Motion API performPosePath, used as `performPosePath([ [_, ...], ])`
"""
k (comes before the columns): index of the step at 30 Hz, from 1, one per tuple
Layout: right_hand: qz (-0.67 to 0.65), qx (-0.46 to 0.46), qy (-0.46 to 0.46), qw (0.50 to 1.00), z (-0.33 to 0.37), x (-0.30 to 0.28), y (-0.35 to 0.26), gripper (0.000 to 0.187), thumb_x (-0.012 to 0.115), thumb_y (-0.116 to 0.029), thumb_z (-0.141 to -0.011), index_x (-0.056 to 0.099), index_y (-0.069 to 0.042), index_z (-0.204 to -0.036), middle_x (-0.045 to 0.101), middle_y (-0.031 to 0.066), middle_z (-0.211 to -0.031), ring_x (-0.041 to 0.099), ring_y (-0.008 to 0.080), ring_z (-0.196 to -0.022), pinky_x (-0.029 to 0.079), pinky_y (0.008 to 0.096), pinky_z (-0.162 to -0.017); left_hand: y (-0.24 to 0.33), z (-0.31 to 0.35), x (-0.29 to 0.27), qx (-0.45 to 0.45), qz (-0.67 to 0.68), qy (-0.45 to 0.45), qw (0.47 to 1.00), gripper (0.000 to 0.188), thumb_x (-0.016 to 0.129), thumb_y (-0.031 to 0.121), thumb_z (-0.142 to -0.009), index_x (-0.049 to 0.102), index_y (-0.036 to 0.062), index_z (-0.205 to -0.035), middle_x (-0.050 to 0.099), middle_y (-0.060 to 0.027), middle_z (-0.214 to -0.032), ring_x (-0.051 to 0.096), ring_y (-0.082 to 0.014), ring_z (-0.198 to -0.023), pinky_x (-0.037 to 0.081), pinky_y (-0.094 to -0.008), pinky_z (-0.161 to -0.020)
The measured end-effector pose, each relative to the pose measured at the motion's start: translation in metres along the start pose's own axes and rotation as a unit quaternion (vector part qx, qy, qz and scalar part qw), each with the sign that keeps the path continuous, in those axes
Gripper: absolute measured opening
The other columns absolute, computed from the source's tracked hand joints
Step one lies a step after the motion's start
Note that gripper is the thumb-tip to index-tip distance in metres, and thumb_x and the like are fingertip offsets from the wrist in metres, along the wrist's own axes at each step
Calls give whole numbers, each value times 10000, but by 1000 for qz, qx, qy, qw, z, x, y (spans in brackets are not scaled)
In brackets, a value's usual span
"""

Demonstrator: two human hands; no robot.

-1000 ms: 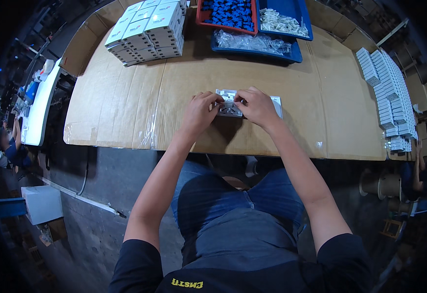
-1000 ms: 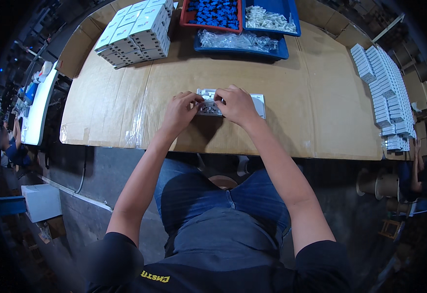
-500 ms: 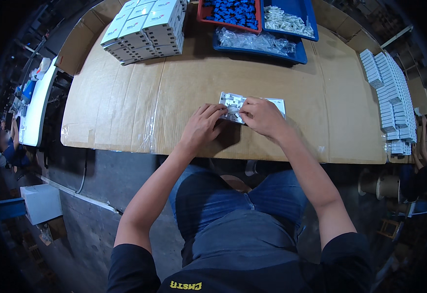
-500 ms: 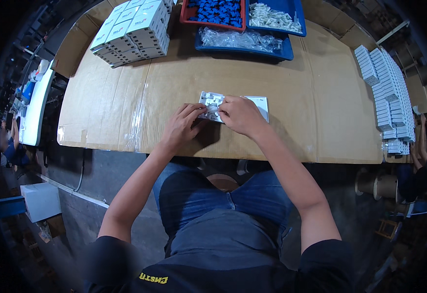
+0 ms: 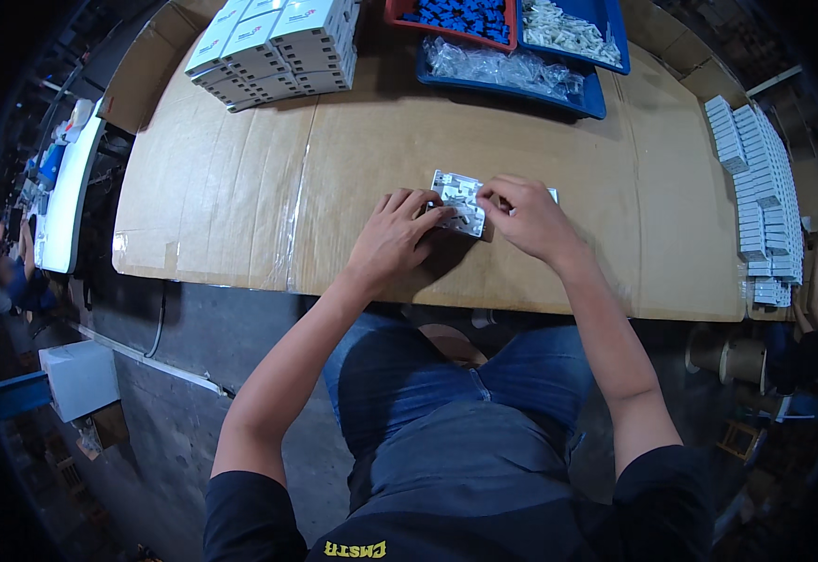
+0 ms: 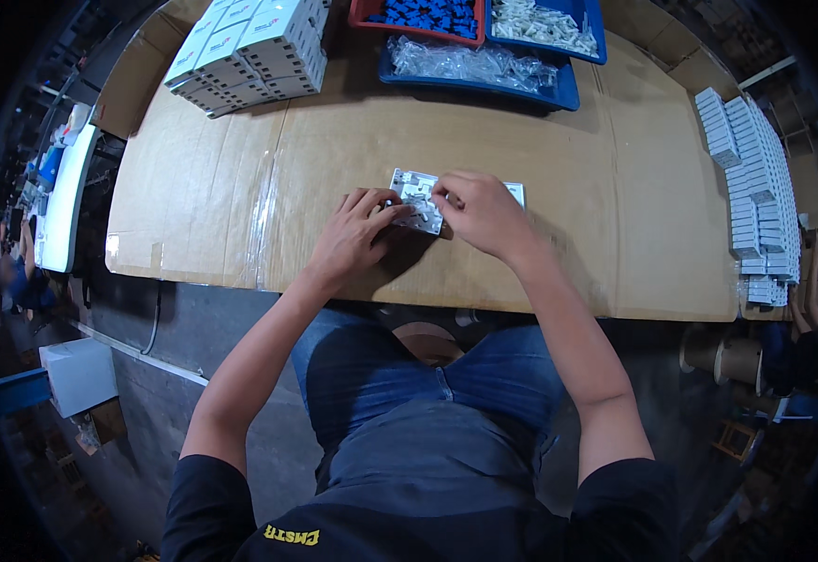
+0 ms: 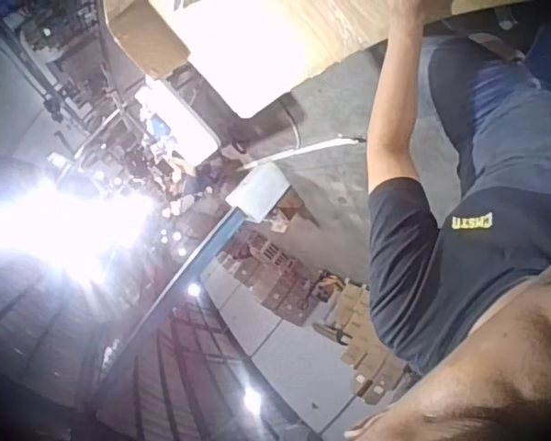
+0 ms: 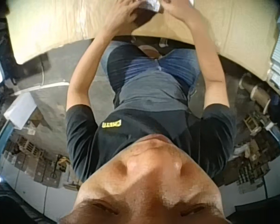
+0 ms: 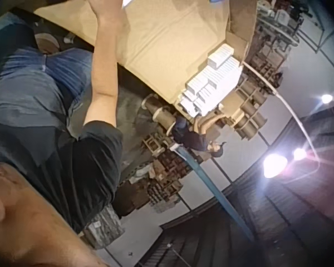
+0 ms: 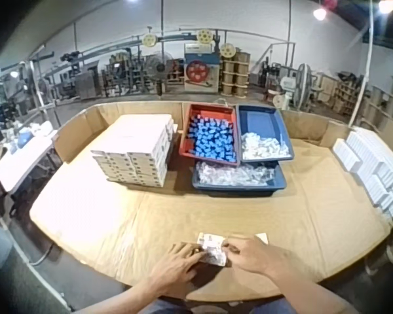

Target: Assembling components into electronic housing units and placing them in a stack.

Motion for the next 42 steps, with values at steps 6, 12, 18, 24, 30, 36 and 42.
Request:
performPosePath([
  [6,-53,27,59,996,6,-29,-2,164,701,-141,-958,737,8,-1019,724,149,-901,667,279,-750,512,382,-688,1,-3,-3,-20,14,-4,1000,559,763,168,-846,603,143,-1381,553,-94,-1404,531,-332,-1276,437,-449,-1093],
  [12,-74,-19,102,992,-11,-63,8,169,707,-93,-984,731,9,-1116,753,103,-948,715,181,-871,541,316,-772,7,-8,-10,-89,-3,-2,996,1070,773,565,-851,257,39,-1628,326,-214,-1641,383,-446,-1443,305,-527,-1207],
  [18,-6,-26,226,974,-113,-127,44,241,652,-133,-997,724,-23,-1199,777,169,-1038,760,295,-997,563,359,-864,-1,-13,-9,-100,64,-11,993,1109,676,670,-879,225,-6,-1633,389,-208,-1627,328,-361,-1539,229,-482,-1276],
  [24,196,-46,255,946,-269,-178,101,274,626,-184,-979,734,-59,-1198,768,138,-1062,718,334,-1040,525,456,-946,1,-19,-11,-94,35,-37,994,1069,628,664,-904,244,-24,-1627,402,-206,-1625,307,-362,-1552,202,-479,-1285],
  [30,382,-60,240,890,-367,-194,146,336,702,-160,-922,734,-120,-1254,679,100,-1251,581,286,-1313,433,452,-1118,-5,-17,-12,-96,40,-62,993,1099,695,643,-858,260,-14,-1624,390,-196,-1635,315,-357,-1548,220,-482,-1279],
  [36,404,-62,242,880,-396,-189,178,364,740,-164,-921,736,-170,-1284,602,80,-1412,504,265,-1403,361,468,-1211,-4,-19,-14,-98,44,-65,992,1078,685,646,-873,271,-19,-1612,375,-170,-1651,309,-342,-1556,218,-476,-1281],
  [42,304,-100,290,902,-373,-204,164,178,771,-157,-883,727,-103,-1047,671,20,-1260,594,255,-1259,476,426,-1063,-7,-20,-14,-99,41,-76,991,1072,675,647,-882,261,-17,-1615,352,-167,-1667,276,-328,-1575,201,-474,-1290],
])
Point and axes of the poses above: each hand's wrist, its own z-axis away from the middle knuckle, its own x-axis out of the palm, y = z × x, the point moved 2 cm from there along -z, towards the middle knuckle
